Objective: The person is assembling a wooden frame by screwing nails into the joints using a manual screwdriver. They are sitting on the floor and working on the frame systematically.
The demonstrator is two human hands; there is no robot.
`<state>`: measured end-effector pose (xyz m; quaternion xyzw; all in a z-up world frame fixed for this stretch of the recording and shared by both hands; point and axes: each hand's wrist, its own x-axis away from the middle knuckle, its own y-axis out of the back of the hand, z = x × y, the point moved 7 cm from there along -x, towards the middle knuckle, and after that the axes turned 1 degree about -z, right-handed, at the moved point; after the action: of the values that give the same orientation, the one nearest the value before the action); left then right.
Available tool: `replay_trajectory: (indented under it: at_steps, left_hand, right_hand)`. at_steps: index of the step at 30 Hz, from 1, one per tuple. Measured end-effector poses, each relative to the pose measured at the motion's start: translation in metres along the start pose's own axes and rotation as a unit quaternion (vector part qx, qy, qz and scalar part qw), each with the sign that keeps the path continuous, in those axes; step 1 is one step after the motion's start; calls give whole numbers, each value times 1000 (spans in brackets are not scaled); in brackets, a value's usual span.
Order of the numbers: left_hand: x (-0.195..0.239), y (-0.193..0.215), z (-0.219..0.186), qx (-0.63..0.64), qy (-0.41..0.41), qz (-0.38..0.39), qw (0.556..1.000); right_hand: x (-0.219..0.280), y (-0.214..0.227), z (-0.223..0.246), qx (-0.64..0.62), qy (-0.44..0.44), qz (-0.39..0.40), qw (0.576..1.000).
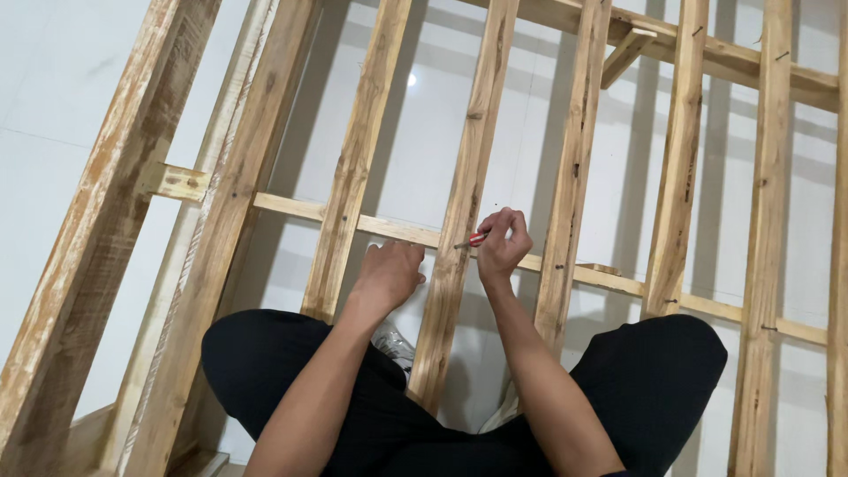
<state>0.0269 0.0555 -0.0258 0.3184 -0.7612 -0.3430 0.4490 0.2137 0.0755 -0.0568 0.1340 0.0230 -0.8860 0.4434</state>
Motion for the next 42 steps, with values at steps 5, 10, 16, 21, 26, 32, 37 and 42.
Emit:
replay_trajectory:
  at_steps: [5, 10, 16, 21, 26, 32, 37, 42]
  left_hand:
    - [4, 7, -4, 6, -6, -7, 1000]
    - [8, 9, -4, 1, -3, -10, 1000]
    - [23, 29, -15, 32, -3, -12, 999]
    - [19, 34, -17, -9, -7, -36, 999]
    - [17, 38, -23, -4, -18, -38, 999]
    - [16, 28, -4, 23, 3, -27, 999]
    - [22, 25, 1, 14, 15, -41, 999]
    - [22, 35, -10, 5, -1, -54, 999]
  right_hand:
    - [5, -7, 29, -13, -24, 94, 995]
    - [4, -25, 47, -66, -76, 255, 962]
    - [5, -27, 18, -51, -91, 161, 981]
    - [6, -21, 19, -215, -52, 115, 968]
    - [-7, -39, 25, -182, -78, 237, 951]
    - [-11, -43, 14, -238, -112, 301, 917]
    - [-1, -29, 29, -169, -94, 198, 961]
    - [5, -14, 38, -46, -64, 3, 997]
